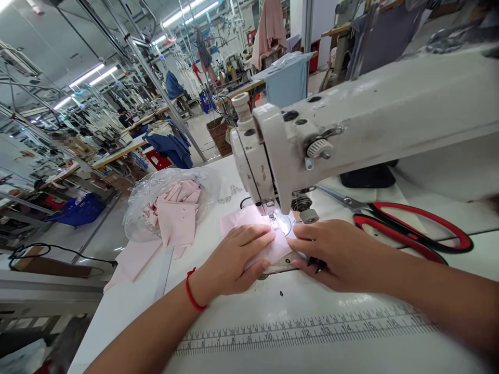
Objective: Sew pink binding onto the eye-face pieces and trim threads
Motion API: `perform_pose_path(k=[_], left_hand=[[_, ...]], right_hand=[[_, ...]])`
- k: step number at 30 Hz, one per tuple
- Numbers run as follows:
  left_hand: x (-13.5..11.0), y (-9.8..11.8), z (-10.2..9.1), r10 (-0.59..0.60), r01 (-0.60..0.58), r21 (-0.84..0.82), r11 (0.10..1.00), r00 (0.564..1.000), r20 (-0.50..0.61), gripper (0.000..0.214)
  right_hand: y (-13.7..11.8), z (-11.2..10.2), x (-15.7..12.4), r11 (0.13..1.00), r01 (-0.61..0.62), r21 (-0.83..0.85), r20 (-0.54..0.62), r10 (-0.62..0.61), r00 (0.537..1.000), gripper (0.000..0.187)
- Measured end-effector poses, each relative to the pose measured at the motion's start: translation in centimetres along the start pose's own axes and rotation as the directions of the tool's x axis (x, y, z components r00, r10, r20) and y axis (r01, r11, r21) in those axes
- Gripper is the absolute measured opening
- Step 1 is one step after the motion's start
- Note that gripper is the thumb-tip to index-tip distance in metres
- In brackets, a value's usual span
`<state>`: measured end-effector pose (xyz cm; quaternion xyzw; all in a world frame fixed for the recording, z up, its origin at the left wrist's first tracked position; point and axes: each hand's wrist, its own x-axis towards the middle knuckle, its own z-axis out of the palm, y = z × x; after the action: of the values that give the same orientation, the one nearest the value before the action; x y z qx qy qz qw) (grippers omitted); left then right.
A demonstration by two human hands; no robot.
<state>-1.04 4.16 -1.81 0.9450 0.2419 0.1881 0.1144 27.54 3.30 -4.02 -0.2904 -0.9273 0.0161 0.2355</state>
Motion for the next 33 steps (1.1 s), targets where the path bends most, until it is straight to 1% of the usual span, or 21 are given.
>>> perform_pose_path(k=[2, 4, 6, 7, 9, 11, 13, 19, 24, 29, 33], left_hand=[[0.0, 0.0, 0.1, 0.01, -0.01, 0.004, 1.0, 1.0, 0.003, 0.049], [-0.1, -0.1, 0.2, 0.005, -0.005, 0.007, 1.0, 1.0, 0.005, 0.049], [-0.2, -0.1, 0.3, 0.001, -0.001, 0.01, 1.0, 1.0, 0.002, 0.049], [-0.2, -0.2, 0.4, 0.004, -0.004, 0.009, 1.0, 1.0, -0.002, 0.049], [-0.2, -0.4, 0.4, 0.024, -0.024, -0.004, 1.0, 1.0, -0.013, 0.05], [-0.1, -0.7, 0.3, 0.044, -0.045, -0.027, 0.999, 0.999, -0.026, 0.05], [-0.1, -0.8, 0.2, 0.053, -0.054, -0.043, 0.998, 0.998, -0.031, 0.048], [0.0, -0.8, 0.2, 0.068, -0.069, -0.031, 0.997, 0.997, -0.033, 0.049], [0.0, -0.6, 0.5, 0.044, -0.045, -0.014, 0.999, 0.999, -0.025, 0.051], [-0.2, -0.8, 0.6, 0.025, -0.025, 0.0, 1.0, 0.998, -0.057, 0.054], [-0.5, -1.0, 0.6, 0.015, -0.015, -0.015, 1.0, 0.998, -0.053, 0.054]], right_hand=[[0.1, 0.0, -0.2, 1.0, 0.02, -0.015, -0.025, -0.021, 0.999, 0.021], [0.1, 0.0, -0.2, 0.999, 0.037, -0.035, -0.085, -0.04, 0.996, 0.02], [-0.1, 0.0, -0.1, 0.997, 0.035, -0.068, -0.151, -0.045, 0.988, 0.027], [-0.1, 0.0, 0.0, 0.996, 0.038, -0.083, -0.166, -0.051, 0.985, 0.032], [-0.3, 0.1, 0.2, 0.993, 0.055, -0.105, -0.147, -0.07, 0.987, 0.036], [-0.3, 0.3, 0.4, 0.99, 0.079, -0.116, -0.108, -0.091, 0.99, 0.036], [-0.3, 0.4, 0.4, 0.988, 0.085, -0.127, -0.095, -0.097, 0.991, 0.036], [0.1, 0.6, 0.0, 0.988, 0.05, -0.149, -0.084, -0.063, 0.995, 0.034], [0.3, 0.8, -0.1, 0.98, 0.023, -0.195, -0.101, -0.044, 0.994, 0.037], [0.6, 1.0, 0.1, 0.968, -0.015, -0.251, -0.138, -0.021, 0.99, 0.039], [0.5, 0.9, 0.1, 0.963, -0.004, -0.27, -0.147, -0.037, 0.988, 0.039]])
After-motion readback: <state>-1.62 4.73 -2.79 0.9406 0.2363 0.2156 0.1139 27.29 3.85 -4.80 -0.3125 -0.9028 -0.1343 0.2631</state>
